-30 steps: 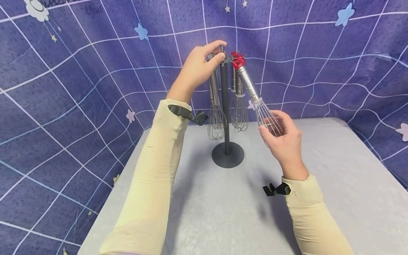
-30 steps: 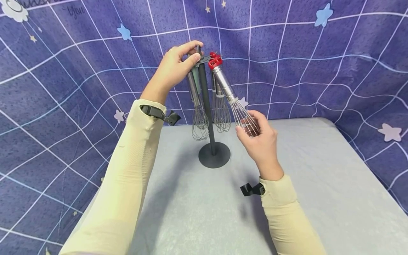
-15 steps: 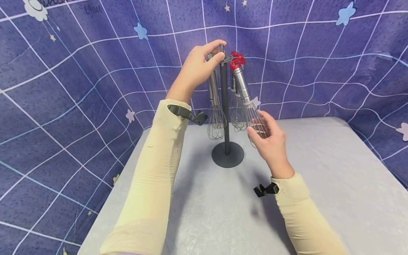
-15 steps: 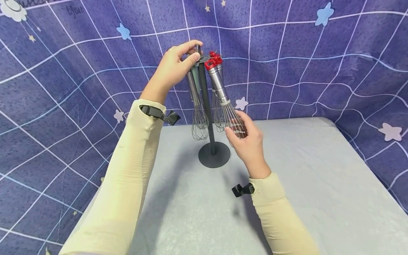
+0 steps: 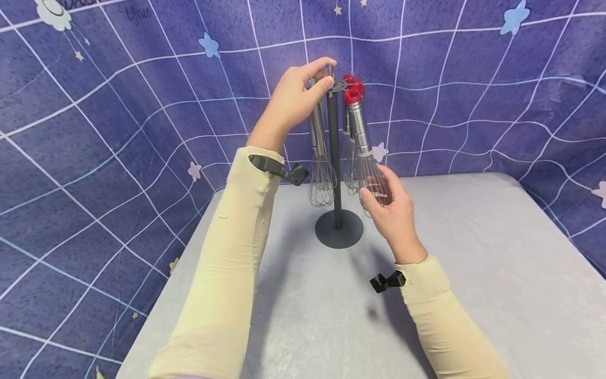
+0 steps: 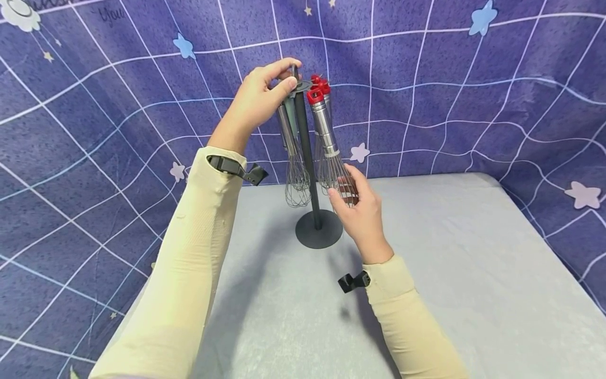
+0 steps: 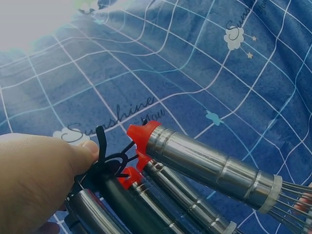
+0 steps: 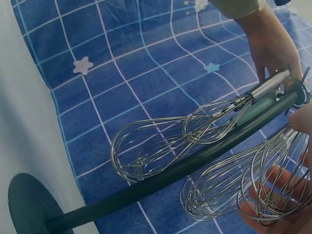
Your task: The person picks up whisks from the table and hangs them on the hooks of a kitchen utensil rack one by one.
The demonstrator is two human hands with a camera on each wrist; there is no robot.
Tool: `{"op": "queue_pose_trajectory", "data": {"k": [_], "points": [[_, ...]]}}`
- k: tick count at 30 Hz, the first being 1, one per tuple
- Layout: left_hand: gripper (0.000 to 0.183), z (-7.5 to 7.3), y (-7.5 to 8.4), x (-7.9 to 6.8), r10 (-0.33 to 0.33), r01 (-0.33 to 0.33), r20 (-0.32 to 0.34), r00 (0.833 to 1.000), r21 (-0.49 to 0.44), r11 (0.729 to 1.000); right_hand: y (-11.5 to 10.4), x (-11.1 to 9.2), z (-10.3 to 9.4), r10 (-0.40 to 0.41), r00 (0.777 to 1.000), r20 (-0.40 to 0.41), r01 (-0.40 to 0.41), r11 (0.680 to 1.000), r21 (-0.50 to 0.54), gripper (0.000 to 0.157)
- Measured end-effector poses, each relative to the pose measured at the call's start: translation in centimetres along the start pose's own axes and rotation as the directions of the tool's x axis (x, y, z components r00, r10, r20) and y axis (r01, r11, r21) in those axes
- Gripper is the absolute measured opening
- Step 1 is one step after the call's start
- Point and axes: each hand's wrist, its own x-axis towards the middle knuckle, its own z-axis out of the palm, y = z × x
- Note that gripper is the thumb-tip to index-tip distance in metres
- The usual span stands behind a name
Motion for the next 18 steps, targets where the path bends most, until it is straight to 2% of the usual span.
{"op": "queue_pose_trajectory", "data": {"k": [4, 11, 18], "points": [[0.039, 0.0, 0.0, 0.1, -0.002, 0.002, -0.007, 1.000, 0.003, 1.000, -1.1, -0.1, 0.0, -0.004, 1.000, 0.014, 0.004, 1.000, -0.011, 0.053], [0.039, 0.1, 0.0, 0.2, 0.008, -0.008, -0.013, 1.000, 0.004, 1.000, 2.5, 0.4, 0.2, 0.011, 0.999, 0.034, -0.009, 0.999, -0.045, 0.061], [0.039, 0.2, 0.0, 0.2, 0.007, -0.007, -0.016, 1.000, 0.015, 1.000, 3.4, 0.2, 0.4, 0.025, 0.998, 0.053, -0.021, 0.997, -0.080, 0.065]]}}
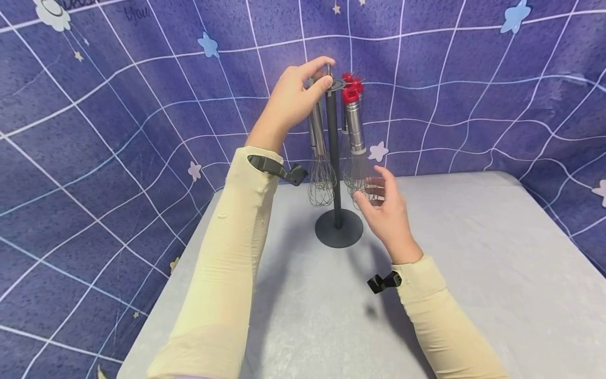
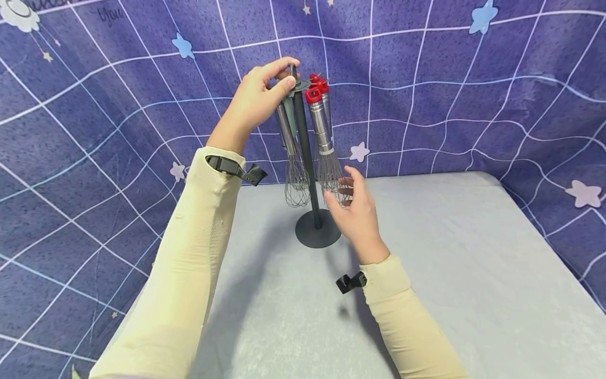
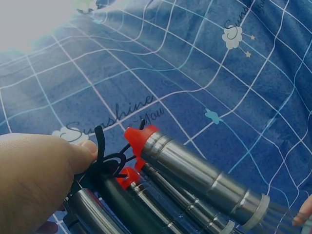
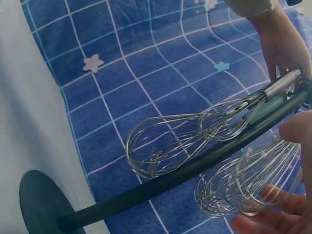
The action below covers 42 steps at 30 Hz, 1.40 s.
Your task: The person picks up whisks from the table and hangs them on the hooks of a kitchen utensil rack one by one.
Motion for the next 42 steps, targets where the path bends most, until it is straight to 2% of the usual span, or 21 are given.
{"op": "queue_pose_trajectory", "data": {"k": [13, 26, 30, 36, 42], "points": [[0.037, -0.1, 0.0, -0.1, 0.026, -0.026, -0.018, 0.999, 0.005, 1.000, 0.1, -0.1, 0.5, 0.006, 1.000, 0.013, -0.006, 0.999, -0.049, 0.063], [0.039, -0.4, 0.4, -0.2, 0.014, -0.014, -0.003, 1.000, 0.043, 0.999, 0.2, 0.0, 0.3, 0.023, 1.000, 0.020, -0.022, 0.999, -0.042, 0.061], [0.040, -0.4, 0.6, -0.2, -0.014, 0.013, 0.019, 1.000, 0.065, 0.998, 0.4, 0.1, 0.0, 0.035, 0.999, 0.004, -0.035, 0.999, -0.036, 0.061], [0.041, -0.5, 1.1, -0.2, -0.084, 0.082, 0.038, 0.996, 0.050, 0.995, 0.5, 0.2, -0.4, 0.034, 0.999, -0.022, -0.035, 0.999, -0.039, 0.060], [0.041, -0.5, 1.3, -0.2, -0.085, 0.084, 0.035, 0.996, 0.042, 0.996, 0.7, 0.2, -0.4, 0.025, 0.999, -0.030, -0.026, 0.999, -0.032, 0.059]]}}
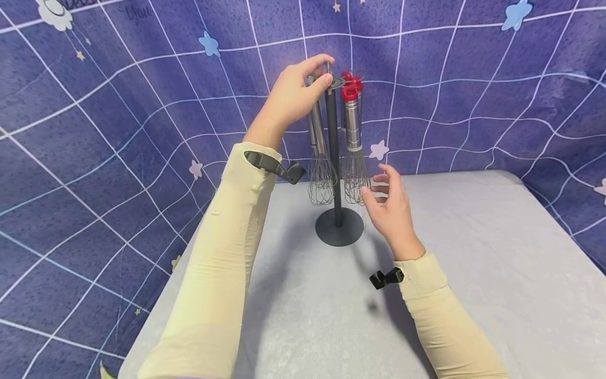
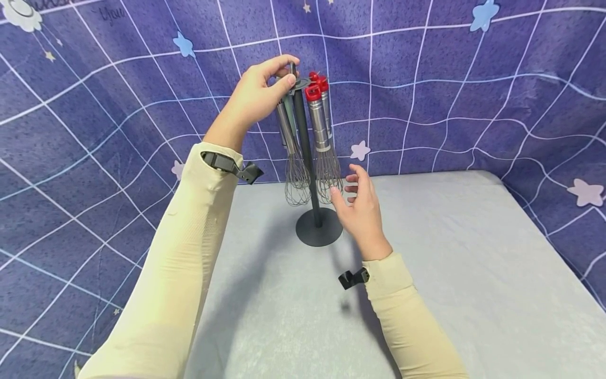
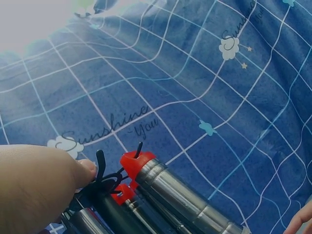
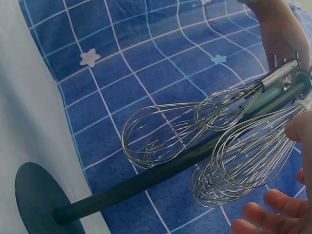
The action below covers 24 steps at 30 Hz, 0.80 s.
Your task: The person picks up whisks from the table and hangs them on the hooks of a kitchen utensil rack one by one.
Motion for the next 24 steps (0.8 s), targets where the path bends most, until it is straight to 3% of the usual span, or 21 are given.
{"op": "queue_pose_trajectory", "data": {"k": [24], "points": [[0.043, 0.17, 0.13, -0.10, 0.007, -0.007, -0.026, 1.000, -0.018, 1.000, 0.12, 0.28, -0.75, 0.008, 0.999, -0.035, -0.008, 1.000, 0.024, 0.058]]}}
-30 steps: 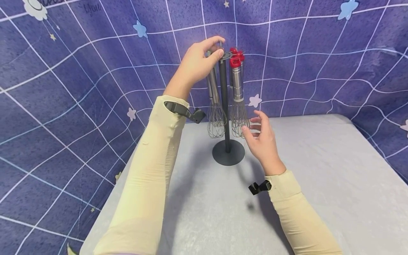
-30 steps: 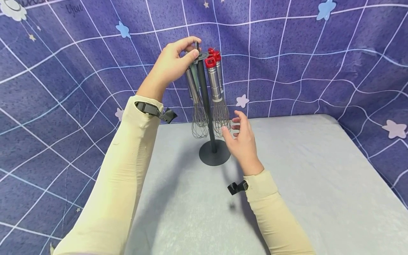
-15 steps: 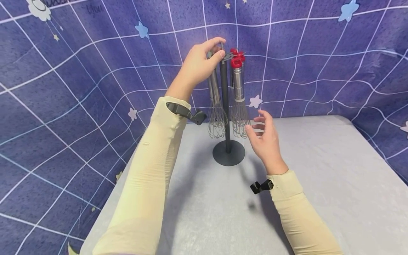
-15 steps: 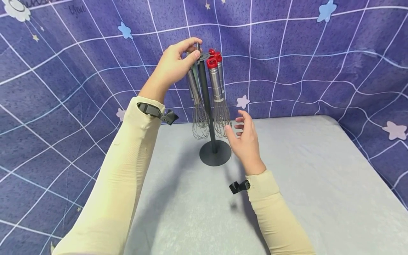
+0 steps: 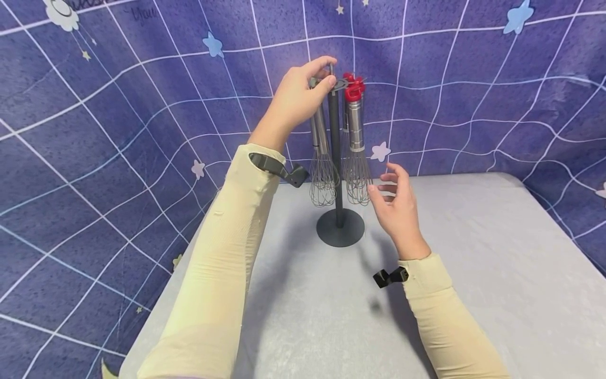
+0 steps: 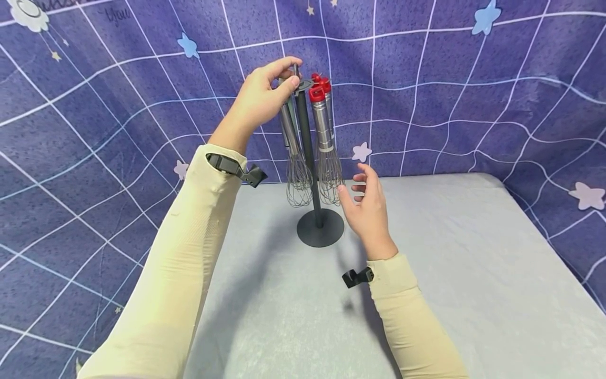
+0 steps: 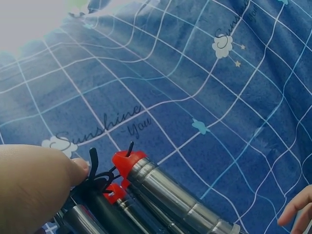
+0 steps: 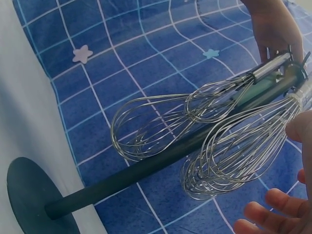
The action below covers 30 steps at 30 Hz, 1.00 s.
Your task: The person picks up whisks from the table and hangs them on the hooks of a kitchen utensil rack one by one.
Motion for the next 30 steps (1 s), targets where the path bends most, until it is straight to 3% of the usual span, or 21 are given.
{"op": "queue_pose_trajectory", "data": {"k": [12, 17, 24, 30], "points": [[0.049, 0.6, -1.1, -0.5, 0.016, -0.017, -0.014, 1.000, -0.024, 1.000, -0.2, 0.2, -1.0, 0.046, 0.998, -0.031, -0.047, 0.999, -0.010, 0.060], [0.048, 0.7, -1.4, -1.2, 0.075, -0.077, -0.095, 0.993, -0.019, 0.997, -0.6, 0.3, -1.3, 0.058, 0.998, -0.030, -0.058, 0.998, -0.001, 0.058], [0.047, 0.6, -2.0, -3.1, 0.128, -0.131, -0.206, 0.970, -0.001, 0.991, -4.0, -0.3, -2.7, 0.037, 0.997, -0.074, -0.038, 0.999, -0.015, 0.052], [0.046, 0.9, -3.6, -5.9, 0.117, -0.125, -0.289, 0.950, -0.007, 0.992, -0.8, 0.5, -4.2, 0.015, 0.996, -0.093, -0.021, 0.997, -0.071, 0.053]]}}
